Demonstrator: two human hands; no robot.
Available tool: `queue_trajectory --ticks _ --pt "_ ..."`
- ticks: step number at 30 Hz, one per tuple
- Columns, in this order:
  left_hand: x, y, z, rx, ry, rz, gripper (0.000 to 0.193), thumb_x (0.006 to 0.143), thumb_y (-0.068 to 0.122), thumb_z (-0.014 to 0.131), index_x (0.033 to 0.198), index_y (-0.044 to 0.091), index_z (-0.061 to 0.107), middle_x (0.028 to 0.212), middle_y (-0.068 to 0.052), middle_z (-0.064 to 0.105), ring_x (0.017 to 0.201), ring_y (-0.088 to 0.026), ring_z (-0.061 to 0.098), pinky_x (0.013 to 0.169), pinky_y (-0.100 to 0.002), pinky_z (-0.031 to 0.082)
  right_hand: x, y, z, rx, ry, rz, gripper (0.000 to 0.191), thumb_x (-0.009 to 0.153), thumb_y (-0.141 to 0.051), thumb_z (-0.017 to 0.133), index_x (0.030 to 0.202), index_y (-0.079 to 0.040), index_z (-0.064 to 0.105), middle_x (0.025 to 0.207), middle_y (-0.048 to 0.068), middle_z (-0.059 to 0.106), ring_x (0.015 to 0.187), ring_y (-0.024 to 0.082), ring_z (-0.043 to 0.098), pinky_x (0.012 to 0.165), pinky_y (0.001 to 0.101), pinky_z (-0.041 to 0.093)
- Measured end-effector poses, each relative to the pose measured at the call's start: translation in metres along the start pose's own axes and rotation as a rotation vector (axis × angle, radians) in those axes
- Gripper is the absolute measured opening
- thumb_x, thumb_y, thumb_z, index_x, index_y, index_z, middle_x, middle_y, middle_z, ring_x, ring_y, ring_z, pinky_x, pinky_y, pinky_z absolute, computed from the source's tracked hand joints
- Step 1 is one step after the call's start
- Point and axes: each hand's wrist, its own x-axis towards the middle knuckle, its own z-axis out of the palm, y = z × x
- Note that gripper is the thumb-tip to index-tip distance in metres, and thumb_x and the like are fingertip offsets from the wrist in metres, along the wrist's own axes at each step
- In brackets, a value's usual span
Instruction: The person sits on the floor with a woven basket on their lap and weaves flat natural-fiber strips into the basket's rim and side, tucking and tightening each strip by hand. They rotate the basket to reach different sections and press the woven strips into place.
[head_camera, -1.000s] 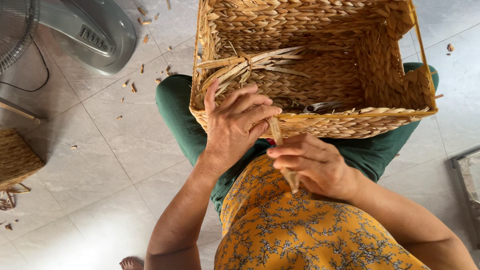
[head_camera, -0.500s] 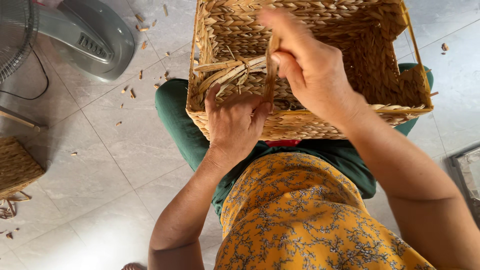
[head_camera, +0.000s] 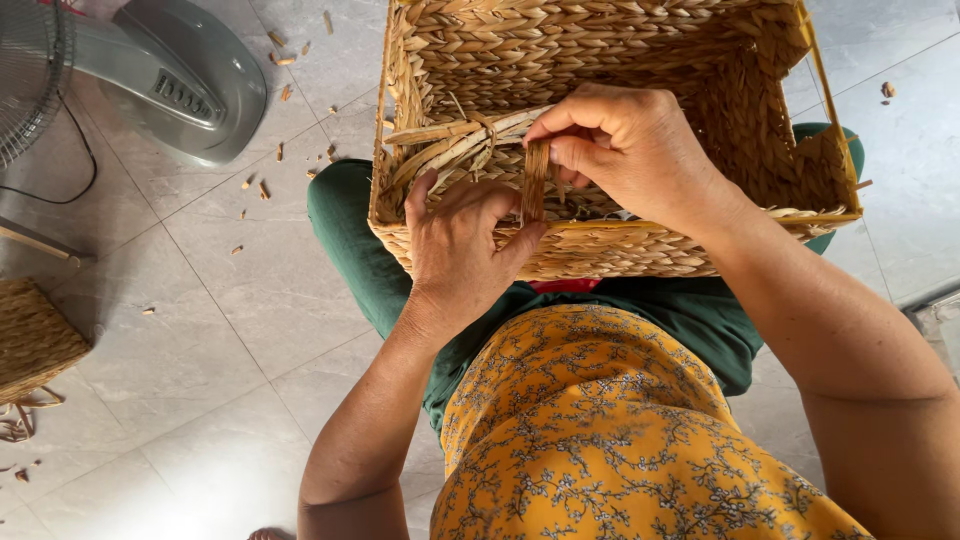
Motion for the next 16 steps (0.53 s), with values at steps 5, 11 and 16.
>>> queue_trajectory --ticks 5,11,16 --pt "-0.007 -0.004 0.004 -0.029 0.023 0.004 0.019 0.091 0.033 0.073 0.09 0.014 0.072 0.097 0.002 0.075 0.103 -0.017 0.068 0.119 -0.05 0.021 -0.001 0.003 0.0 0.114 -0.083 0.154 0.017 0.1 0.0 0.063 0.113 -0.002 0.073 0.083 0.003 0.073 0.069 0.007 0.069 0.062 0.0235 0.06" --pt "-0.006 -0.004 0.01 0.015 0.007 -0.013 0.019 0.091 0.029 0.071 0.094 0.01 0.069 0.1 -0.001 0.073 0.105 -0.019 0.067 0.121 -0.049 0.021 -0.003 0.009 0.002 0.174 -0.061 0.167 0.015 0.101 0.0 0.062 0.113 0.0 0.072 0.085 0.004 0.073 0.073 0.008 0.07 0.065 0.0239 0.061" --pt "-0.004 -0.002 0.007 0.053 -0.005 0.021 0.034 0.083 0.04 0.078 0.095 0.01 0.069 0.1 -0.003 0.072 0.106 -0.021 0.065 0.117 -0.051 0.02 -0.003 0.014 0.002 0.187 -0.051 0.177 0.015 0.101 -0.001 0.062 0.113 -0.001 0.071 0.088 0.004 0.073 0.073 0.009 0.071 0.065 0.0243 0.062"
